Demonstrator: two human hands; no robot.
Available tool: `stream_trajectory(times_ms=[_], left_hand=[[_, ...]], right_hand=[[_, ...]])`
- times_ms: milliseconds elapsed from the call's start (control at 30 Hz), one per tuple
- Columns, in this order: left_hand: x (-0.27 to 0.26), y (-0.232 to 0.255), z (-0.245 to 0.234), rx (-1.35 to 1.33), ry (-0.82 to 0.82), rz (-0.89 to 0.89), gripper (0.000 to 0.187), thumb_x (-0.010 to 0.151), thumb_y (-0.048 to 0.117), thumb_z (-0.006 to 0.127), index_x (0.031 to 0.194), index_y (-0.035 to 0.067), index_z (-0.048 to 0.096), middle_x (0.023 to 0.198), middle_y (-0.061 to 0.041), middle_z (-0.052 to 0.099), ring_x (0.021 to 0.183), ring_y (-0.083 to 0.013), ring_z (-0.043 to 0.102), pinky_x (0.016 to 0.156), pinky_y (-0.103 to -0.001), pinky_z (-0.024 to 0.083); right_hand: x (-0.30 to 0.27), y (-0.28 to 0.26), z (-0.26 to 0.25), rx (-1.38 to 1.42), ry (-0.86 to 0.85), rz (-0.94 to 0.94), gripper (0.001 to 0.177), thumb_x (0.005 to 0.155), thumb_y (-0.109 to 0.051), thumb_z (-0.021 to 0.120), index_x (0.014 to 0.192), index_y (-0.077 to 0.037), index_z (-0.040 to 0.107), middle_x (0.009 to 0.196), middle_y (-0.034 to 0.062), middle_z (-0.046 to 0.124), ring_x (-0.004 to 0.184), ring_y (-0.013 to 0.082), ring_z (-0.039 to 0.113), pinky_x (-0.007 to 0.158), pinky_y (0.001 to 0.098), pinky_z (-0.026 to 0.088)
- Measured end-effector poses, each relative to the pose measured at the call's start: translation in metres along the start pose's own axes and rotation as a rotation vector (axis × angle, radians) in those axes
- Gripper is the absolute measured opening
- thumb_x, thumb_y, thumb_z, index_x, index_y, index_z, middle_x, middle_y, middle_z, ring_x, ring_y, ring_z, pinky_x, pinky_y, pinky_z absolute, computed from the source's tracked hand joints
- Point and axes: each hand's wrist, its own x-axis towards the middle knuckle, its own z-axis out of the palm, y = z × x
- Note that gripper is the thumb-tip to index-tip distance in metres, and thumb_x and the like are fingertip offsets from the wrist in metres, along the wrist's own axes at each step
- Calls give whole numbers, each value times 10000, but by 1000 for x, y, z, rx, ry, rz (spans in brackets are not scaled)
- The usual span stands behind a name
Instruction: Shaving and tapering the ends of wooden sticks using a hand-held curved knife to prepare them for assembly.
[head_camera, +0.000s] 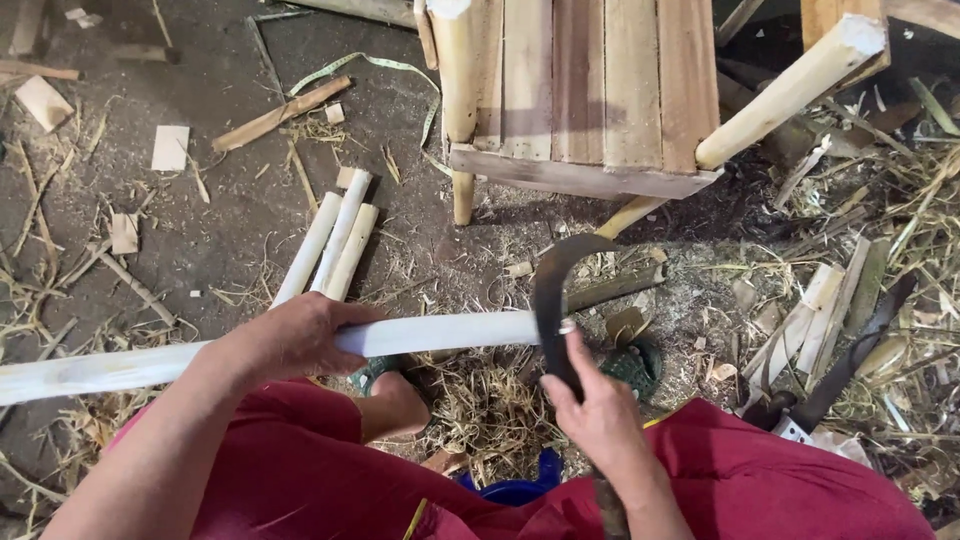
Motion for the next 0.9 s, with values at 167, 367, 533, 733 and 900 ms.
stream_trajectory(times_ms=[167, 367, 533, 733, 900], left_hand=[[15, -34, 7, -598, -36, -110, 482, 764, -8, 598, 1231, 103, 643, 742, -66, 641, 526, -122, 526, 419, -199, 370], [25, -32, 10, 146, -95, 195, 352, 787, 213, 665, 1134, 223, 607, 867, 45, 710, 683, -117, 655, 609, -250, 549], [14, 1, 11, 171, -166, 210, 417, 760, 274, 694, 1173, 254, 633, 1009, 38, 724, 872, -161, 686, 805, -311, 553], [12, -25, 13, 126, -6, 156, 384, 692, 181, 747, 1062, 243, 666, 888, 51, 737, 731, -115, 684, 670, -272, 556], [-2, -17, -8, -299, -164, -201, 392, 825, 132, 658, 1214, 182, 645, 850, -15, 759, 600, -79, 592, 490, -194, 380]], right_hand=[[5, 7, -53, 667, -26, 442, 733, 868, -32, 490, 1487, -159, 118, 659, 97, 591, 421, 137, 541, 312, 221, 458], [2, 4, 7, 1585, -688, -74, 487, 941, -132, 549, 1345, 34, 333, 727, 93, 600, 563, 169, 539, 465, 266, 470], [1, -38, 46, 1229, -806, 453, 286, 934, 39, 412, 1216, 51, 369, 822, 183, 656, 495, 206, 631, 359, 211, 505], [7, 31, 10, 1284, -405, 503, 490, 899, -207, 528, 1328, -21, 379, 526, 2, 497, 340, 68, 372, 255, 181, 294], [-4, -10, -12, 1428, -256, 384, 383, 949, -165, 416, 1292, -12, 343, 533, 2, 468, 343, 65, 338, 292, 179, 223]])
